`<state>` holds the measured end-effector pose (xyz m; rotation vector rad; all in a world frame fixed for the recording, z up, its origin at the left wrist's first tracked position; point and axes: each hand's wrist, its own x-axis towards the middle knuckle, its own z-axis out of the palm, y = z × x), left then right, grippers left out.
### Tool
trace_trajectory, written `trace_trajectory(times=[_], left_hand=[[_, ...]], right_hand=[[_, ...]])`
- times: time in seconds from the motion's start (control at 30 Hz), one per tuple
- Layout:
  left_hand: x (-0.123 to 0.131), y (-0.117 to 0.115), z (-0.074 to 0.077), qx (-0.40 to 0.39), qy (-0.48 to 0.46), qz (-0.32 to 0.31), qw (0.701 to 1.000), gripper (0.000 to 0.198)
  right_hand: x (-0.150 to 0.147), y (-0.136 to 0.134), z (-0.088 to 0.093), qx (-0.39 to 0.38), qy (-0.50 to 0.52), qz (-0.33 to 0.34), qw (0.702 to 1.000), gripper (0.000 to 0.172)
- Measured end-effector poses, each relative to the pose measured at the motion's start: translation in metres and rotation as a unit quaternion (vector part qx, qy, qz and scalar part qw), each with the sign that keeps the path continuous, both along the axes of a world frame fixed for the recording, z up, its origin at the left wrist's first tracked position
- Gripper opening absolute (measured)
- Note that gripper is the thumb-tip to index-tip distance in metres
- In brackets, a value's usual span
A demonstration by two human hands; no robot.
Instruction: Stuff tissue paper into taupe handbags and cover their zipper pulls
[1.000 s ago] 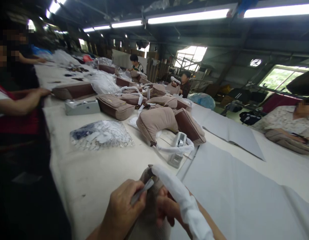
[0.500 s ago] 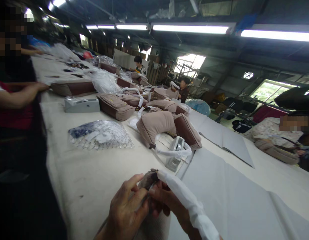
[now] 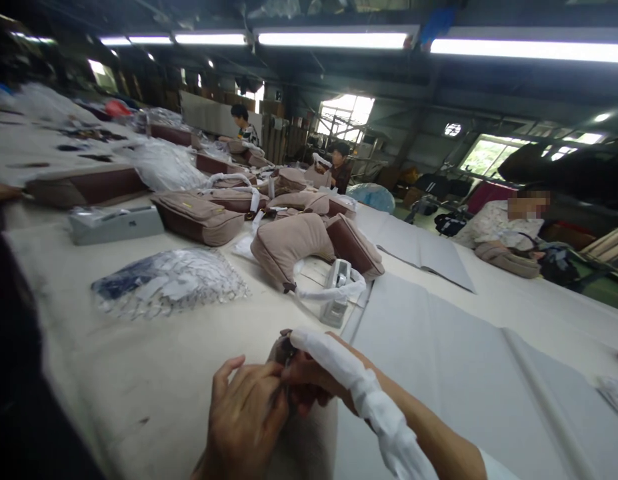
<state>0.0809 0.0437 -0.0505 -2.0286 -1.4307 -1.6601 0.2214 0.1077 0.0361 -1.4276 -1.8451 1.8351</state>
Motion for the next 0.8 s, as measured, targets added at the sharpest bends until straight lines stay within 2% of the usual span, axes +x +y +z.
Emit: trace_trajectory(times=[0.07,0.2,0.27,0.37,0.43,0.47,0.57,0.63,0.7,0.8], left_hand=[[-0.003,0.001,-0.003,-0.012,0.021,-0.002,1.0,0.012],[-0.006,0.003,-0.011,-0.024,0.028,-0.004,0.999,0.011],[-0.005,0.001,-0.012,-0.046,0.002,-0.019,0.999,0.01],[-0.002,-0.003,-0.006,-0.162,-0.107,-0.059,0.979,0.006],[0.0,-0.006,0.001,-0.273,-0.23,-0.094,0.929,0.005],[0.001,-0.007,0.004,-0.327,-0.302,-0.116,0.888,0.01],[0.003,-0.009,0.013,-0.428,-0.501,-0.191,0.728,0.025],[0.002,-0.01,0.018,-0.45,-0.583,-0.22,0.64,0.03],[0.001,-0.011,0.022,-0.455,-0.627,-0.224,0.591,0.033],[-0.003,-0.012,0.024,-0.468,-0.656,-0.212,0.553,0.034]], right_hand=[[-0.002,0.0,0.008,-0.014,-0.016,0.008,1.0,0.019],[-0.008,-0.005,0.019,-0.024,-0.069,-0.037,0.997,0.011],[-0.007,-0.008,0.016,-0.028,-0.078,-0.063,0.995,0.015],[-0.003,-0.017,-0.001,-0.022,0.02,-0.12,0.992,0.037],[-0.002,-0.025,-0.017,-0.001,0.106,-0.169,0.98,0.05],[-0.002,-0.029,-0.025,0.005,0.127,-0.19,0.974,0.052],[-0.007,-0.039,-0.041,0.024,0.136,-0.246,0.959,0.052],[-0.011,-0.045,-0.046,0.047,0.129,-0.263,0.955,0.048],[-0.014,-0.05,-0.049,0.074,0.113,-0.26,0.956,0.041],[-0.017,-0.057,-0.056,0.118,0.08,-0.273,0.951,0.037]])
